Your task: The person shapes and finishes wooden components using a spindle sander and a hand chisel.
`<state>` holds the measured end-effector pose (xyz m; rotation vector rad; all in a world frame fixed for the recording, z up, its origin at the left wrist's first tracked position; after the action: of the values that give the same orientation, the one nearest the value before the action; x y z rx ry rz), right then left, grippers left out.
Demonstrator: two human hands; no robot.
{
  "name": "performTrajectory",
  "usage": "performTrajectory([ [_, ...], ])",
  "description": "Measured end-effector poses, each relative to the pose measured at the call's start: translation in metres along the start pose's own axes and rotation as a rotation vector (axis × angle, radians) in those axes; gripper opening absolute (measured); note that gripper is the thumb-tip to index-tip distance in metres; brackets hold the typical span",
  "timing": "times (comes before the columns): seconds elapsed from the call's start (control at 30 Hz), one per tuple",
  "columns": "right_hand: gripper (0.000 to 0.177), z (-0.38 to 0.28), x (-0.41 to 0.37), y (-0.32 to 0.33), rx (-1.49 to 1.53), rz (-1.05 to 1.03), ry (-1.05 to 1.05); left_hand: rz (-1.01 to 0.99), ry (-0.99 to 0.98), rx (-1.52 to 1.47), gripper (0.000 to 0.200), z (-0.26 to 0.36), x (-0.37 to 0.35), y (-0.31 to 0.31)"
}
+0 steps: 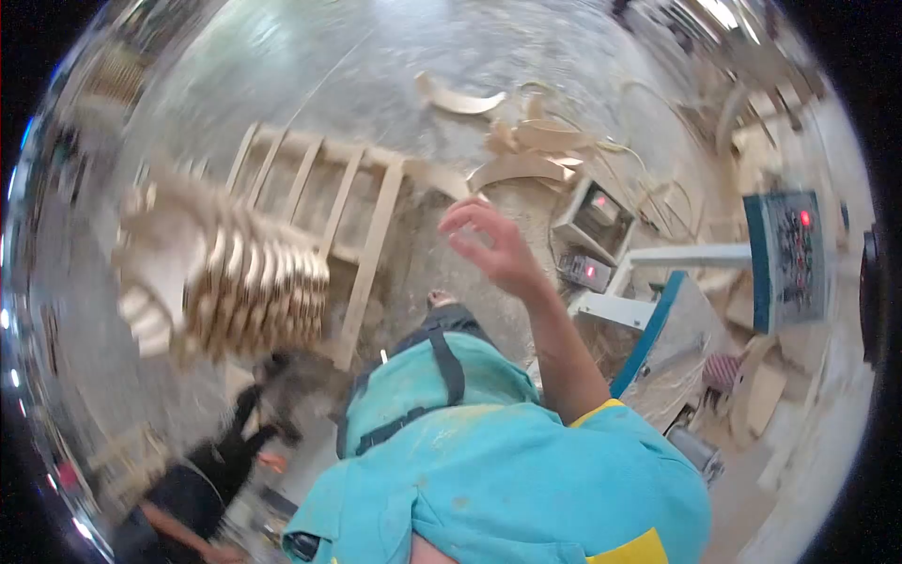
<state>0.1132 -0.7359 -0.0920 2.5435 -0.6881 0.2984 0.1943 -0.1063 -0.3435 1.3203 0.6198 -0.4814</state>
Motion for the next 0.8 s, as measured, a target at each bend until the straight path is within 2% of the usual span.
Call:
performTrajectory([
  [0.1,0.025,0.089,0.012,0.059,1.057,0.554,-0.307,-0.176,-0.149,0.134,0.033,0.077,0.023,0.052],
  [0.13,0.031,0.118,0.020,0.069,0.352,0.691,-0.435,-0.193,-0.172,0.193,0.032,0.099,0.037,0.073],
  [0.23,0.036,0.153,0.026,0.104,-1.161,-0.125,-0.484,-0.111,-0.192,0.241,0.031,0.159,0.090,0.135],
  [0.27,0.037,0.173,0.025,0.107,-1.052,-0.200,-0.542,-0.039,-0.140,0.092,0.027,0.138,0.144,0.135],
  [0.3,0.037,0.198,0.025,0.107,-0.940,-0.275,-0.592,0.020,-0.140,-0.076,0.026,0.179,0.142,0.156],
  [0.37,0.038,0.241,0.030,0.100,-0.570,-0.121,-0.702,-0.141,0.319,-0.567,0.026,0.303,0.115,0.190],
  [0.4,0.048,0.268,0.029,0.094,-0.402,-0.085,-0.819,-0.208,0.345,-0.574,0.030,0.314,0.151,0.188],
  [0.43,0.042,0.295,0.014,0.083,-0.392,0.027,-0.758,-0.258,0.188,-0.400,0.032,0.331,0.197,0.175],
  [0.47,0.049,0.303,0.004,0.076,-0.374,0.003,-0.887,-0.289,0.041,-0.227,0.035,0.339,0.254,0.155],
  [0.5,0.048,0.343,-0.041,0.058,-0.294,0.070,-0.909,-0.310,-0.093,-0.048,0.037,0.363,0.269,0.160],
  [0.53,0.047,0.376,-0.086,0.049,-0.294,-0.159,-1.067,-0.375,-0.231,0.263,0.040,0.393,0.287,0.161],
  [0.57,0.041,0.400,-0.124,0.046,-0.251,-0.492,-1.232,-0.432,-0.361,0.583,0.043,0.459,0.291,0.184],
  [0.6,0.040,0.383,-0.131,0.046,-0.198,-0.714,-1.349,-0.564,-0.404,0.709,0.046,0.488,0.342,0.180],
  [0.63,0.038,0.375,-0.126,0.055,-0.137,-0.626,-1.442,-0.457,-0.285,0.817,0.048,0.518,0.409,0.154],
  [0.67,0.037,0.365,-0.118,0.065,-0.057,-0.463,-1.529,-0.317,-0.269,0.714,0.046,0.612,0.373,0.210],
  [0.7,0.035,0.357,-0.098,0.074,0.004,-0.318,-1.571,-0.202,-0.440,0.472,0.043,0.668,0.394,0.222],
  [0.73,0.034,0.355,-0.077,0.081,0.047,-0.210,-1.589,-0.062,-0.406,0.335,0.041,0.736,0.381,0.250],
  [0.77,0.033,0.357,-0.054,0.090,0.078,-0.145,-1.592,0.078,-0.622,0.212,0.039,0.802,0.353,0.283],
  [0.8,0.032,0.363,-0.031,0.097,0.101,-0.091,-1.591,0.119,-0.778,0.276,0.036,0.864,0.338,0.311],
])
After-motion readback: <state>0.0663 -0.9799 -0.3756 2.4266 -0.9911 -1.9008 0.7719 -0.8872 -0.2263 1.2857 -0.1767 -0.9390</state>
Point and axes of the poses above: each hand's wrist, its own x-axis towards the middle knuckle, its own y-axis out of the back of the hand, z = x × y, the point moved 2 cm from there along x, towards the middle knuckle, and after that the axes turned 9 degrees about y, right-handed, at the moved point
